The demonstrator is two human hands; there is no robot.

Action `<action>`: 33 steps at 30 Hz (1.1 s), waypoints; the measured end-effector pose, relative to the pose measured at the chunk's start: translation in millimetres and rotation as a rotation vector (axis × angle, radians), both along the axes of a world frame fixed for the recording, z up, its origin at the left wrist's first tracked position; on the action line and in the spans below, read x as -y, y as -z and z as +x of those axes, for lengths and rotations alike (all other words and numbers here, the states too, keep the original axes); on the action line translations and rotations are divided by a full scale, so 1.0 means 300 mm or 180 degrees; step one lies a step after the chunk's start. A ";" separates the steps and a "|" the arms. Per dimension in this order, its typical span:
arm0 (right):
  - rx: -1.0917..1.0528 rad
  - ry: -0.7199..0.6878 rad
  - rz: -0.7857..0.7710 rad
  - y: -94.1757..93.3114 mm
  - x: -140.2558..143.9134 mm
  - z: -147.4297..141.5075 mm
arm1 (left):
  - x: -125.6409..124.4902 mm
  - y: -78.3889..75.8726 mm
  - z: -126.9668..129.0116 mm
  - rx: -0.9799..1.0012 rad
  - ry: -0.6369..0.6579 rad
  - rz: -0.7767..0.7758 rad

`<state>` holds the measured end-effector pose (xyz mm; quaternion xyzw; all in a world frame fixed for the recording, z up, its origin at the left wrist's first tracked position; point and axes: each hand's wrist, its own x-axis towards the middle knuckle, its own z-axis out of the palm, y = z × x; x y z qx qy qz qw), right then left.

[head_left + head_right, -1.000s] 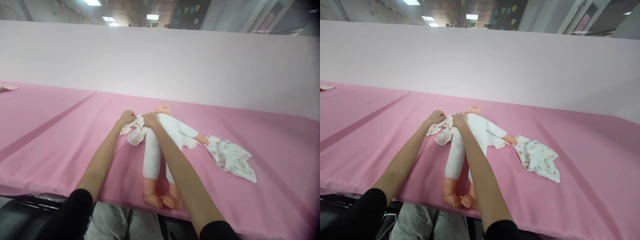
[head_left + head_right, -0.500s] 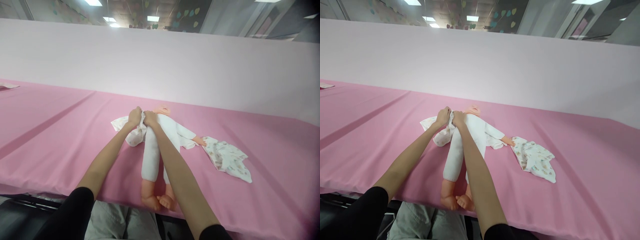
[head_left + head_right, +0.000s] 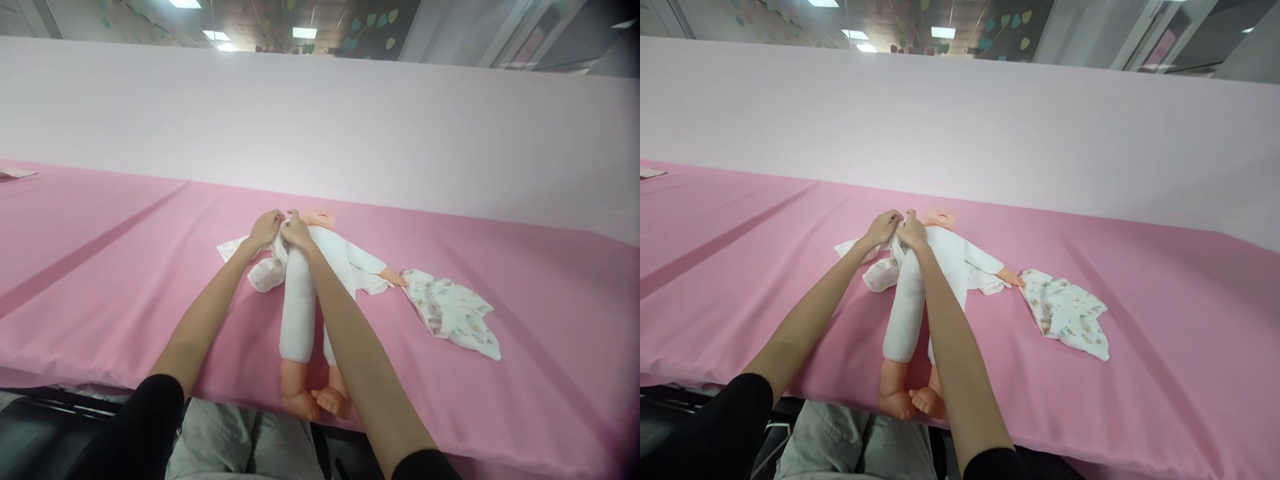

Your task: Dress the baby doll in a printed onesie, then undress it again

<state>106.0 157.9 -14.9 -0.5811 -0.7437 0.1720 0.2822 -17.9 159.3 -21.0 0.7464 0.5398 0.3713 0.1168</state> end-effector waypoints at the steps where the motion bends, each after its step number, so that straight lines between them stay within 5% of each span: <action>1: -0.0227 0.0016 -0.0075 -0.001 -0.004 0.002 | -0.005 -0.006 -0.023 -0.0025 0.0056 -0.0126; 9: -0.0149 -0.0225 0.0408 0.017 -0.003 -0.003 | 0.006 -0.071 -0.204 -0.0561 0.0231 -0.1147; 14: -0.0493 0.0202 0.0695 0.009 0.003 0.006 | 0.015 -0.069 -0.285 -0.0678 0.0122 -0.1966; 20: -0.0539 0.0312 0.0644 0.006 0.004 0.005 | 0.004 -0.036 -0.257 -0.0815 0.0064 -0.1518; 25: 0.0311 0.0025 0.0533 0.008 0.019 -0.010 | 0.013 -0.044 -0.166 -0.1048 0.0175 -0.1101; 29: 0.1309 -0.0250 0.0541 0.016 0.044 -0.026 | 0.024 -0.047 -0.152 -0.1087 0.0312 -0.1251; 33: 0.1460 -0.0344 0.0529 0.021 0.050 -0.026 | 0.031 -0.051 -0.178 -0.1065 0.0374 -0.1492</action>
